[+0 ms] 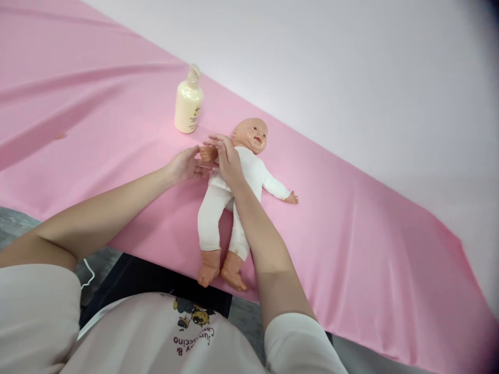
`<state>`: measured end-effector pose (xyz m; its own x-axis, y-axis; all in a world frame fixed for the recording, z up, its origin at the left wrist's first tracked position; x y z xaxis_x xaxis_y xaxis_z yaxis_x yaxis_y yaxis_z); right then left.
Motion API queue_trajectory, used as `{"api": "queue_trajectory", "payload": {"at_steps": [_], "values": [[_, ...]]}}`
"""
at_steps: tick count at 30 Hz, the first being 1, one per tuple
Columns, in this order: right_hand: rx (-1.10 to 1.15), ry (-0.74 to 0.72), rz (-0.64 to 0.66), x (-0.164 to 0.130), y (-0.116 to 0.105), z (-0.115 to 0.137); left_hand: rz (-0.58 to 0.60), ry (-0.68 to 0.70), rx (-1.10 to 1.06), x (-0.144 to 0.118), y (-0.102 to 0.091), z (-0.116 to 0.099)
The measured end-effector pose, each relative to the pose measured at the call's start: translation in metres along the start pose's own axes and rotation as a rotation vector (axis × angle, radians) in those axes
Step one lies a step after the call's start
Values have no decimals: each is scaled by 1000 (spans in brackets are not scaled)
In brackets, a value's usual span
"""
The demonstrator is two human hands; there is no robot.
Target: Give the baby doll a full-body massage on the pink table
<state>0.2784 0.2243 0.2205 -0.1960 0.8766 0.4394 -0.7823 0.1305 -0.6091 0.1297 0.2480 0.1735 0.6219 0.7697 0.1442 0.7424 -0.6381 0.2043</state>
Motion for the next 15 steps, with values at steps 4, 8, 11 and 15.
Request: {"api": "queue_trajectory", "payload": {"at_steps": [4,8,11,15], "values": [[-18,-44,7,3,4,-8,-84,68,56,-2,-8,-12],[-34,-92,32,3,6,-9,-193,-46,-150,-4,-8,-12],[-49,-94,26,3,7,-10,-266,-110,-314,-5,-4,-12],[-75,-74,30,3,8,-12,-312,-28,-325,-6,0,-20]]}}
Point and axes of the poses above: each hand's wrist, its own x-axis towards the middle knuckle, its own y-axis out of the palm, z = x × y, the point moved 3 cm from there along x, towards the middle knuckle, and after that the axes turned 8 degrees about -x, right-handed, at the moved point
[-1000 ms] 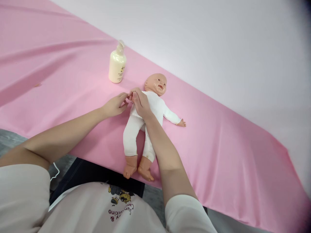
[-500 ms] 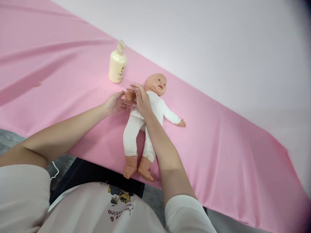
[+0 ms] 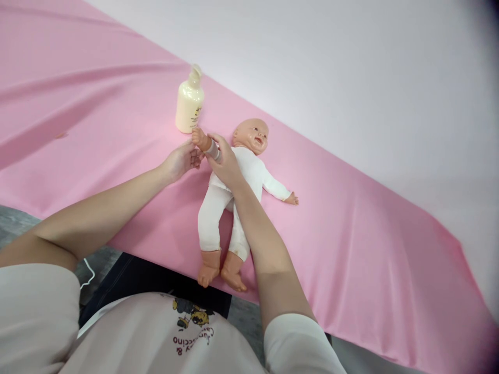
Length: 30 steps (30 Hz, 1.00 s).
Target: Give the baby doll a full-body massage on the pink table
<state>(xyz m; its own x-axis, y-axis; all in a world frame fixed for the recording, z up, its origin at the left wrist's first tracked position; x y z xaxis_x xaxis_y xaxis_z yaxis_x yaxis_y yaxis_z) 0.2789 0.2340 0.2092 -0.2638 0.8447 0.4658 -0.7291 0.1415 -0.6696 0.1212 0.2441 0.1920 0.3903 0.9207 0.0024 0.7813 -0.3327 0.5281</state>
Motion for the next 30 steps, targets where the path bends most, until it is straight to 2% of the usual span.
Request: {"api": "queue_trajectory", "payload": {"at_steps": [5,13,16,25,27,30], "values": [[34,-7,17,1,4,-2,68,198,207,-5,6,-7],[-98,-40,-119,2,0,-2,90,442,465,-16,8,-12],[-115,-51,-157,0,-7,4,82,485,514,-16,5,-11],[68,-12,-244,-5,-8,8,26,402,496,-11,0,-5],[94,-11,-269,-7,-8,9,45,322,461,-9,0,-1],[48,-24,-278,-9,-11,15,150,155,404,-3,-1,13]]}}
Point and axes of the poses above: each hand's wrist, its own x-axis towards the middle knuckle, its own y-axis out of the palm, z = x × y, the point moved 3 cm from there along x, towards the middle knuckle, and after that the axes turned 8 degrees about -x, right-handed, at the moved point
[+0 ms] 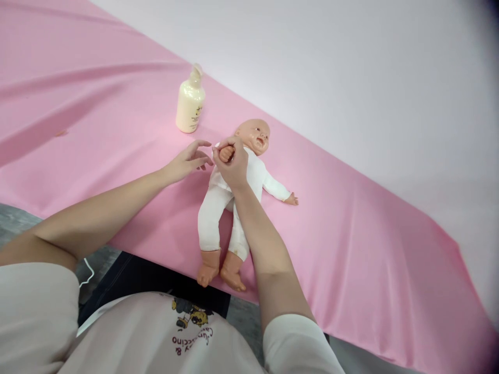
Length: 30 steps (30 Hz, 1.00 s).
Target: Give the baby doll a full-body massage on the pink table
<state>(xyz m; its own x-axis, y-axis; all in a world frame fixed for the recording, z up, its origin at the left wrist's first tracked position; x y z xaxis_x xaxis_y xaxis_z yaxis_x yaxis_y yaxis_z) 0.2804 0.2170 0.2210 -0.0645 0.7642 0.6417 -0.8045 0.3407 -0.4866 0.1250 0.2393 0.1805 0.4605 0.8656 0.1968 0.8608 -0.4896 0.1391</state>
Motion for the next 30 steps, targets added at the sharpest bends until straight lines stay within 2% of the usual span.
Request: {"api": "queue_trajectory", "payload": {"at_steps": [3,6,11,17,23,25,30], "values": [[-56,-48,21,-1,-5,5,162,-53,-76,0,6,13],[-63,-91,91,-2,-7,5,240,-50,-108,-5,11,14],[8,-85,166,-1,-6,4,217,-14,-69,-7,9,8],[61,-66,317,4,2,8,208,59,-77,4,5,16],[270,45,460,1,12,2,119,70,-23,4,6,16],[274,53,442,1,13,1,105,87,-36,4,6,13],[247,149,246,3,8,-2,14,26,-12,2,1,4]]}}
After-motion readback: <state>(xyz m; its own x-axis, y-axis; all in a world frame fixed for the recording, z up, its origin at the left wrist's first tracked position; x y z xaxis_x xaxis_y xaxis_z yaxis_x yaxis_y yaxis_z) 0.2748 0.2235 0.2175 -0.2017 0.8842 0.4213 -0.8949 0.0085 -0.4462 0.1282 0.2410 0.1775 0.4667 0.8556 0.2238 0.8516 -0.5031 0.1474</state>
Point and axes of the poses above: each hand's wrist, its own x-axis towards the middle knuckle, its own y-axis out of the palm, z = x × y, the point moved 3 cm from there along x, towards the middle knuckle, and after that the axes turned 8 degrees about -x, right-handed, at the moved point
